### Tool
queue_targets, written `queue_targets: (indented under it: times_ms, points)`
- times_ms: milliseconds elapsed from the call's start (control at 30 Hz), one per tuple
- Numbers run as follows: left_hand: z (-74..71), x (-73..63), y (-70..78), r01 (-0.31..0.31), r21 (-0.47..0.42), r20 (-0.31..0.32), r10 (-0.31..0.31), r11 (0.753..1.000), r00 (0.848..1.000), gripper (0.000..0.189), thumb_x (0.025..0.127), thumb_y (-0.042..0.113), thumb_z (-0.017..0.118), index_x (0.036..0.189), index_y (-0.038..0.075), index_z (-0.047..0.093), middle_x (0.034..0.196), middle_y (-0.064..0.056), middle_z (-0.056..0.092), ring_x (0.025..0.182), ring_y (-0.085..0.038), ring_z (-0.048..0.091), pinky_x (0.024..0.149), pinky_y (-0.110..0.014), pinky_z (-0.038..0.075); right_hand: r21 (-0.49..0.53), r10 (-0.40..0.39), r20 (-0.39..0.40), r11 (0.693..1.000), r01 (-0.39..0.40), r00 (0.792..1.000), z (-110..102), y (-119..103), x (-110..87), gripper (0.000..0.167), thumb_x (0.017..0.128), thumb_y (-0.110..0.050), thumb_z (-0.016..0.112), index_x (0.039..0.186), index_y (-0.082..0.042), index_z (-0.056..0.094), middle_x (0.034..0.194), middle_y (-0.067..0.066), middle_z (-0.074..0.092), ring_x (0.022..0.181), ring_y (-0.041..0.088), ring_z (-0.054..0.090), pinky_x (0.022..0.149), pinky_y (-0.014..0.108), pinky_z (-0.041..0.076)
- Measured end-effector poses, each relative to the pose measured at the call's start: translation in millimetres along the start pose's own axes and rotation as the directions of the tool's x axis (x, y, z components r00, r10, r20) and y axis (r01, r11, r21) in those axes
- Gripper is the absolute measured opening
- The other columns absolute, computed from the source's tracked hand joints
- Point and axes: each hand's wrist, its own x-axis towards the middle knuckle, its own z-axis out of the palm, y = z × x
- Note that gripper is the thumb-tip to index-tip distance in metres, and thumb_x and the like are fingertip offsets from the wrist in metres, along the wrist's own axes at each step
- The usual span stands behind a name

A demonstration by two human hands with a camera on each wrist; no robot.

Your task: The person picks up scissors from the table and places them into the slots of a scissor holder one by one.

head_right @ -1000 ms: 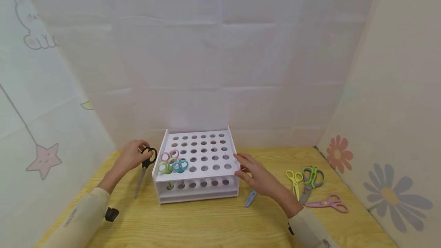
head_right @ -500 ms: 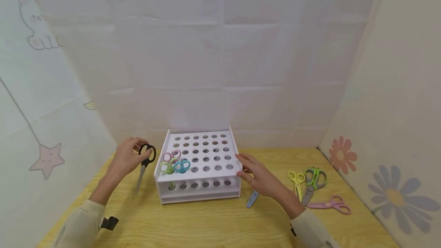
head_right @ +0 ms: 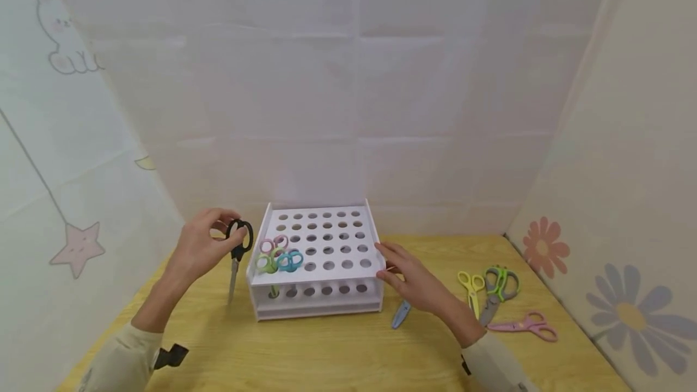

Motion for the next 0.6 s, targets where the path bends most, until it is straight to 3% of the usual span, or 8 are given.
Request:
queue_targets:
  times_ms: [300, 467, 600]
  points:
    - [1.2, 1.4, 29.2, -0.02, -0.102, -0.012, 0.019, 0.995, 1.0, 0.03, 0.092, 0.023, 0.076, 0.118, 0.011, 0.069, 0.109, -0.007, 0.06, 0.096, -0.024, 0.061, 0.073, -0.032, 0.058, -0.004, -0.024, -0.008, 1.0, 0.023, 1.0, -2.0, 1.8, -0.9, 0.06, 0.101, -0.005, 0.063, 0.153, 0.008, 0.036, 0.152, 0.026, 0.039, 0.118, 0.033, 0.06, 0.091, 0.037, 0.054]
    - [6.1, 5.0, 45.7, -0.056, -0.168, -0.031, 0.052, 0.984, 0.998, 0.028, 0.096, 0.025, 0.072, 0.123, 0.016, 0.072, 0.11, -0.006, 0.054, 0.093, -0.021, 0.055, 0.076, -0.034, 0.058, 0.001, 0.0, -0.004, 1.0, 0.001, 1.0, -2.5, 1.0, -0.4, 0.061, 0.101, -0.006, 0.063, 0.154, 0.005, 0.036, 0.153, 0.022, 0.039, 0.12, 0.03, 0.059, 0.092, 0.037, 0.053]
    - [10.7, 6.4, 56.0, -0.067, -0.235, -0.019, 0.064, 0.97, 0.998, 0.023, 0.098, 0.029, 0.071, 0.118, 0.018, 0.074, 0.11, -0.004, 0.049, 0.09, -0.021, 0.052, 0.077, -0.033, 0.058, 0.004, 0.002, 0.007, 1.0, -0.002, 1.0, -1.8, -0.8, 0.0, 0.061, 0.101, -0.006, 0.063, 0.155, 0.005, 0.035, 0.153, 0.023, 0.039, 0.12, 0.03, 0.059, 0.092, 0.038, 0.053]
